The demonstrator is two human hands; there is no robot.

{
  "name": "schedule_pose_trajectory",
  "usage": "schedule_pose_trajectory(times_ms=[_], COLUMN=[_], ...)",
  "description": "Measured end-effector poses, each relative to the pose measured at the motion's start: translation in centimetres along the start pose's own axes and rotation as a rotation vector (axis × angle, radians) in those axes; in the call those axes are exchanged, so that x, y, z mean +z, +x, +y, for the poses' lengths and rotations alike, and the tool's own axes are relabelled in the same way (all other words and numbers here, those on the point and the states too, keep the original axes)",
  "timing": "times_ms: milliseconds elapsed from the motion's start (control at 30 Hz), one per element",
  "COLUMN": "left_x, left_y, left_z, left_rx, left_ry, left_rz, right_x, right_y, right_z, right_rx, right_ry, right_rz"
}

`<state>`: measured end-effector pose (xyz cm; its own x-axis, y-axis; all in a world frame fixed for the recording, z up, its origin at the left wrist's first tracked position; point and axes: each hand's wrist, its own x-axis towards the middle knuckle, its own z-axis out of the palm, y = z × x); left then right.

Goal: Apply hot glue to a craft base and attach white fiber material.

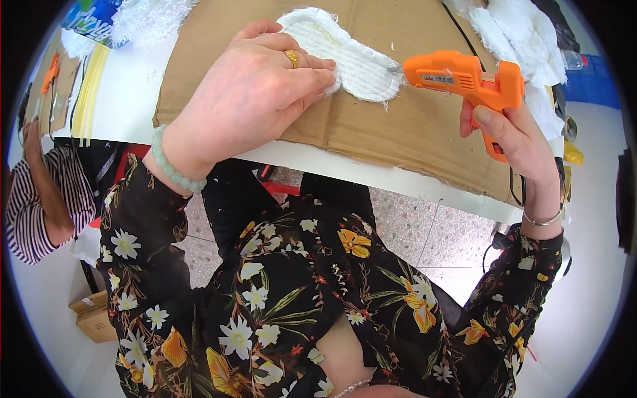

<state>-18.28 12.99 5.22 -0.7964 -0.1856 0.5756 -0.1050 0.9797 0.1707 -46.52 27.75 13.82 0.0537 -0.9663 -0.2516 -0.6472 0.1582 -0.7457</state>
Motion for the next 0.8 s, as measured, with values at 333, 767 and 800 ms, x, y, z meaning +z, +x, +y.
schedule_pose_trajectory(times_ms=[333,767,800], left_x=[0.5,0.2,0.1], left_y=[-0.1,-0.5,-0.5], left_z=[-0.3,-0.2,-0.1], left_rx=[0.010,0.002,0.001], left_ry=[-0.004,0.039,0.040], left_rz=[-0.006,-0.030,-0.028], right_x=[-0.1,0.9,1.0], right_y=[0.9,2.7,2.7], right_z=[-0.8,-1.8,-2.0], right_rx=[0.160,0.085,0.105], right_ry=[-0.125,-0.145,-0.164], right_rz=[-0.103,-0.065,-0.058])
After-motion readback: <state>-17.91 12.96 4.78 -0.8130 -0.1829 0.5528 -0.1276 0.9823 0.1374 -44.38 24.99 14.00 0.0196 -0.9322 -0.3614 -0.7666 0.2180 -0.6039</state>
